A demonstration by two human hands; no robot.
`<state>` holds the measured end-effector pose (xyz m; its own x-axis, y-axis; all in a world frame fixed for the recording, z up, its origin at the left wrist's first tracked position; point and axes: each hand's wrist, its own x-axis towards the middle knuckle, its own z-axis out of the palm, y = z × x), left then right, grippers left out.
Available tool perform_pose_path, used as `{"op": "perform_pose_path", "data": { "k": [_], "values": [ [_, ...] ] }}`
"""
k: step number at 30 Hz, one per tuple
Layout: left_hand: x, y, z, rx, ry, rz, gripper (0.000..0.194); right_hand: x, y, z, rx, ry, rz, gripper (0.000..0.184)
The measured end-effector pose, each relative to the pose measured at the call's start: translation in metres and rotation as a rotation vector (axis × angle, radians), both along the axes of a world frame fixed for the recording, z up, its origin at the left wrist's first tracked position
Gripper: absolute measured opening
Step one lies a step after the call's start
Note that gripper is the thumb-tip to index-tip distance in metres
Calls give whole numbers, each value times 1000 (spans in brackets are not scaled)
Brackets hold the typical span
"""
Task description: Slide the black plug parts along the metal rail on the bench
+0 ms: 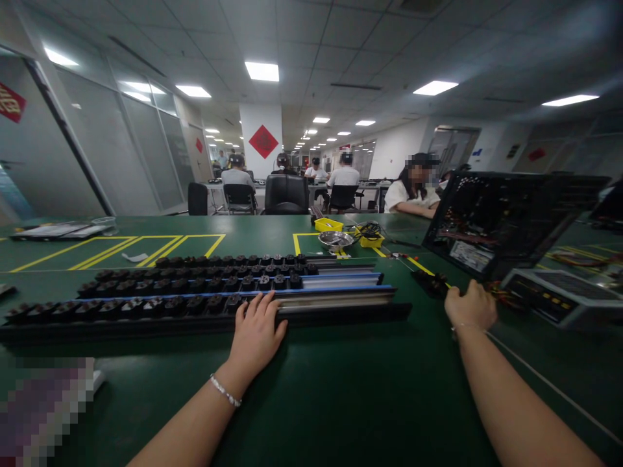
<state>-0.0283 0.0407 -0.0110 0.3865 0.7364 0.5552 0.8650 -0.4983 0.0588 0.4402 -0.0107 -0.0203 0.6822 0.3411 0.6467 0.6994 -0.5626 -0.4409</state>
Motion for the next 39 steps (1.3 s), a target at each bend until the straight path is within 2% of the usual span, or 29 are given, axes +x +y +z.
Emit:
{"op": "perform_pose_path", "data": {
  "k": [2,4,6,10,12,14,18,39],
  "values": [
    [-3,1,4,20,-39,-29,33,-23,5,11,74,-55,34,55],
    [-8,2,10,65,-84,-41,31,-53,12,22,91,-162,186,53],
    [-17,5,15,141,-137,31,32,-90,18,28,71,-243,356,49],
    [-42,15,17,235,-194,260,41,-167,24,23,-97,-280,634,46],
    [-52,21,13,221,-198,329,44,-197,25,17,-220,-258,670,46],
    [-59,25,9,167,-164,336,42,-216,25,13,-321,-214,645,44],
    [-60,29,5,116,-137,333,43,-226,23,13,-387,-191,634,44],
    [-56,31,3,95,-153,213,42,-222,22,16,-358,-171,654,43]
  ]
}}
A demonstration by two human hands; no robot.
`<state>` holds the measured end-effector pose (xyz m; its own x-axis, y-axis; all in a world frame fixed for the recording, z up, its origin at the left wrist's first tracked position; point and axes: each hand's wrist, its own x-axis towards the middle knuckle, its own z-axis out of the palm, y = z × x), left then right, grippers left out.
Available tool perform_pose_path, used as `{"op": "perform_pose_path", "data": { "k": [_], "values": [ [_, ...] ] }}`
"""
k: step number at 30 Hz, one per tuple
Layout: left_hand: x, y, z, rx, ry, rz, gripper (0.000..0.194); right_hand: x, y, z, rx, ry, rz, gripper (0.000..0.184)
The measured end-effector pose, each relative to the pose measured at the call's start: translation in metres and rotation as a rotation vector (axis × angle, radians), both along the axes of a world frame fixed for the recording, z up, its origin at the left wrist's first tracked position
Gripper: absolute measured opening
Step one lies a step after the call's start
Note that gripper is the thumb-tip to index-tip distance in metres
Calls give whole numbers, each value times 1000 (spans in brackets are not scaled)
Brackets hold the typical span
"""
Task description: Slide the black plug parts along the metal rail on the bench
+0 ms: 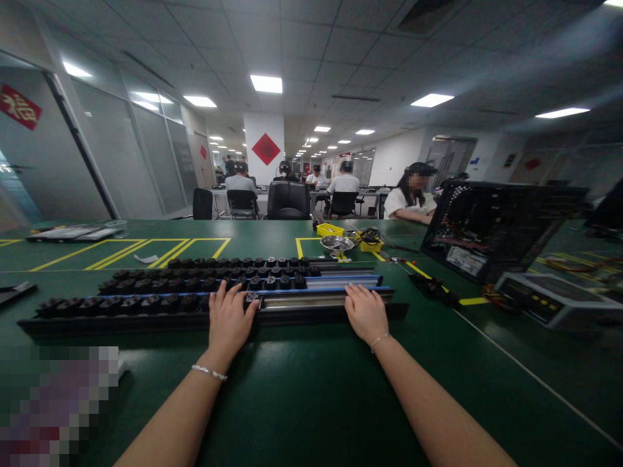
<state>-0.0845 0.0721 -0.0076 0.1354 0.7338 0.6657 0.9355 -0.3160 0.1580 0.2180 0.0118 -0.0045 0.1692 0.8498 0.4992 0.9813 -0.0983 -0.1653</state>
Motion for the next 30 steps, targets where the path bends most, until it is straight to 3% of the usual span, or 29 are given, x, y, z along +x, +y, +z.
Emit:
{"op": "perform_pose_path", "data": {
  "k": [16,26,30],
  "values": [
    [7,-6,9,-55,69,8,48,0,-1,0,13,11,4,43],
    [9,-7,5,13,142,36,48,0,-1,0,2,13,2,43],
    [14,-8,2,15,150,-22,47,0,-1,0,1,3,4,43]
  ]
}}
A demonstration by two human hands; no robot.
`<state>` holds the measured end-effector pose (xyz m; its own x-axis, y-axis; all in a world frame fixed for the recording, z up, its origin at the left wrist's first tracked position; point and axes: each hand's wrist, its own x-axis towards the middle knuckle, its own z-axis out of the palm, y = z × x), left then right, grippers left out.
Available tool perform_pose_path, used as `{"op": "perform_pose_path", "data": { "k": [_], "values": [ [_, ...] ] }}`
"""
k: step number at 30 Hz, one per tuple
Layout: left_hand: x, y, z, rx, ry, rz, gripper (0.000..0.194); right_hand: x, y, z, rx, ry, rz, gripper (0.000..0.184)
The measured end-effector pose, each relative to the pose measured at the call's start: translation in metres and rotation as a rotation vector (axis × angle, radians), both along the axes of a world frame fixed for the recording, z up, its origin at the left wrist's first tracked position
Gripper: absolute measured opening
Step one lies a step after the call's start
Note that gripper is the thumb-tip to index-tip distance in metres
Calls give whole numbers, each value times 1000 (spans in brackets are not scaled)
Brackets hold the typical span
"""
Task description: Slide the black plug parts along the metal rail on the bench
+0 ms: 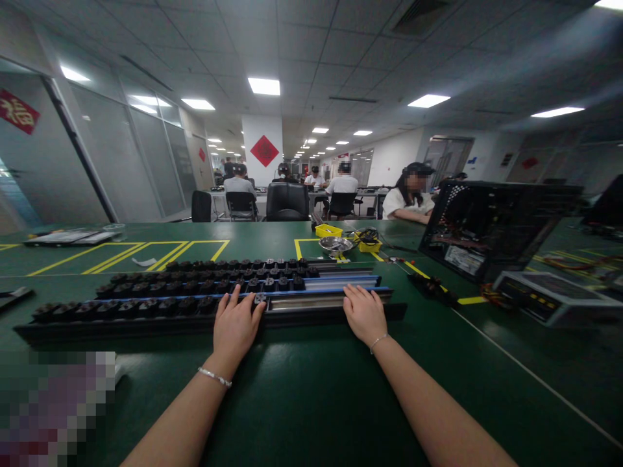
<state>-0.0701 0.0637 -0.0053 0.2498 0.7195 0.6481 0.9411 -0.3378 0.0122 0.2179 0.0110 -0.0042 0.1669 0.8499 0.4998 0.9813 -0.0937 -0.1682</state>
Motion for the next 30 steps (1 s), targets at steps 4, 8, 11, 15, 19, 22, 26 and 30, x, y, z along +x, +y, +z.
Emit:
{"op": "perform_pose_path", "data": {
  "k": [4,8,11,15,19,22,26,30],
  "values": [
    [5,0,-6,-44,-23,-79,51,0,0,0,1,-4,-3,43],
    [4,2,-10,-71,-34,-88,53,0,0,0,11,-2,0,43],
    [3,3,-11,-83,-35,-84,54,0,0,-1,8,4,-1,43],
    [3,3,-10,-97,-20,-83,56,-1,0,0,2,10,-4,43],
    [4,2,-9,-122,3,-88,56,-1,0,1,-5,10,0,43],
    [4,0,-6,-144,19,-81,56,-1,0,1,-11,9,-2,43],
    [5,-2,-3,-174,37,-67,57,-2,0,1,-8,6,-7,44],
    [7,-4,-1,-180,43,-59,55,-2,0,1,-9,5,-14,43]
  ]
}}
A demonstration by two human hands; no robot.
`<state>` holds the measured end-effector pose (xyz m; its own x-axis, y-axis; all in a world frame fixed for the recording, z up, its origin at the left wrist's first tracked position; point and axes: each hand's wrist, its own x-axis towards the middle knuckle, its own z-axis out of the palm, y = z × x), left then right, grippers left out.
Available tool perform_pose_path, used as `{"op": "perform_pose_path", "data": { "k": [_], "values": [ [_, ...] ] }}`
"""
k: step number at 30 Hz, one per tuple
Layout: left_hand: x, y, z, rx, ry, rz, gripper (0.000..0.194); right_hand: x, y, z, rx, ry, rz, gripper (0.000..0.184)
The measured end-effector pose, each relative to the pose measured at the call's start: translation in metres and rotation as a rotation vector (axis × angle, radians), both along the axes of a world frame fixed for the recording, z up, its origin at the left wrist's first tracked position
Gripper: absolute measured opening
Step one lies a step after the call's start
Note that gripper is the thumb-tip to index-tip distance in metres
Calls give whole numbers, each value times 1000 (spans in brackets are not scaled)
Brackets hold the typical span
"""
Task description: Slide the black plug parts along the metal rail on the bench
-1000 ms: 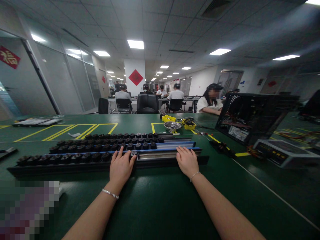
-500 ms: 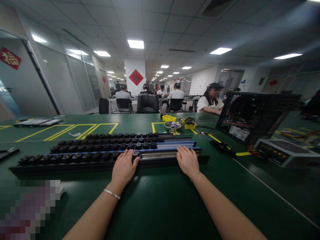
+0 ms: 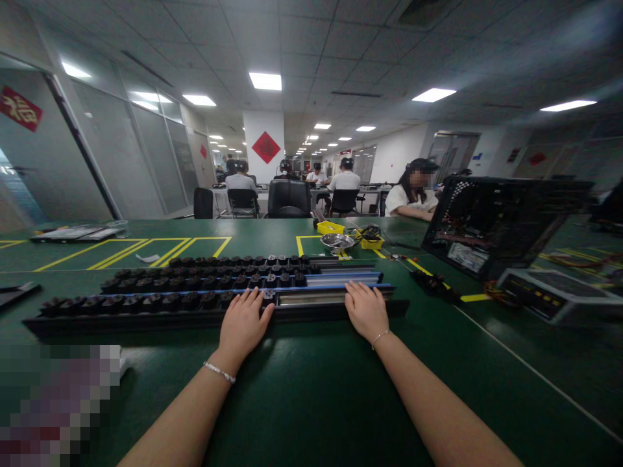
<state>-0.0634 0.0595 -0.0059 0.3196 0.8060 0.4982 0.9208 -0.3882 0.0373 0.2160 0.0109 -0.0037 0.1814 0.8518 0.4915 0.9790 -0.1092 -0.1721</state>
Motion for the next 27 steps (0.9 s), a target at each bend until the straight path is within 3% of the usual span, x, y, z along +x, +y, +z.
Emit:
{"op": "perform_pose_path", "data": {
  "k": [27],
  "values": [
    [1,-2,0,17,25,8,52,0,0,0,3,6,5,43]
  ]
}}
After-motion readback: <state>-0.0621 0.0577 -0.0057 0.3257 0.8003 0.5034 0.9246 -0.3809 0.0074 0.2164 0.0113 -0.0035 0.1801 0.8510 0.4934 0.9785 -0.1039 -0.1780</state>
